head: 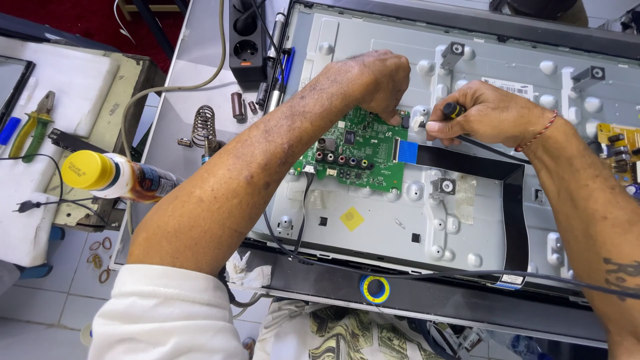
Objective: The person uses a screwdriver to remove screws from a circuit board inside a disassembled television. They then lift the board out, place it aside, and proceed to unscrew and remove another circuit board from the device's chassis.
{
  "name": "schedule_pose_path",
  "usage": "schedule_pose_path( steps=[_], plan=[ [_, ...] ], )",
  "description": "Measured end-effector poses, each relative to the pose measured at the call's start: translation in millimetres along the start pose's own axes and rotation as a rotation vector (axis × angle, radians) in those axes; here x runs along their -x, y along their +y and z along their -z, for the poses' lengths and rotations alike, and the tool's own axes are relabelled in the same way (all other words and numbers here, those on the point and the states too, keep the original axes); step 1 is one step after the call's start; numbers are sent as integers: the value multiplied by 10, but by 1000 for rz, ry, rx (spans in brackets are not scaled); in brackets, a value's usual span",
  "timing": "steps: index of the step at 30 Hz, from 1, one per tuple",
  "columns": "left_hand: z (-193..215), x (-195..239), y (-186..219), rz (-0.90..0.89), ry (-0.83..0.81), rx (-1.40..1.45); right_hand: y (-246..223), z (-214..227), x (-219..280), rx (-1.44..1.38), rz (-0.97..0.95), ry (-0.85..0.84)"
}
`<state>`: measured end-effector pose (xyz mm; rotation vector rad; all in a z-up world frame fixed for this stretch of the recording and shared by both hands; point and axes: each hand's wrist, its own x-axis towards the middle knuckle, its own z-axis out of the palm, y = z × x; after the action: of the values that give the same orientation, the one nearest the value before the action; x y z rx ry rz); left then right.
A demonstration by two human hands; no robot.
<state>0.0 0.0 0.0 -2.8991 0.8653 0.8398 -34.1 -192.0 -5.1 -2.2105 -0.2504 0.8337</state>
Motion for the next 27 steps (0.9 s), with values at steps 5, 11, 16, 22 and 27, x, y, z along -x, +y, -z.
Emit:
schedule_pose_path(
  steps=[5,11,16,22,27],
  plan=[
    [18,41,-59,-125,126,91,-4,13,28,-2,12,-20],
    [297,380,55,-179,88,461,68,119,106,-143,118,57],
    [205,222,65,-343,210,511,26,154,237,-119,190,110],
    [93,50,121,-628,847,160,256,313,260,-354,268,95],
    [6,38,211,-607,954,-170,291,340,262,-476,291,93]
  ],
)
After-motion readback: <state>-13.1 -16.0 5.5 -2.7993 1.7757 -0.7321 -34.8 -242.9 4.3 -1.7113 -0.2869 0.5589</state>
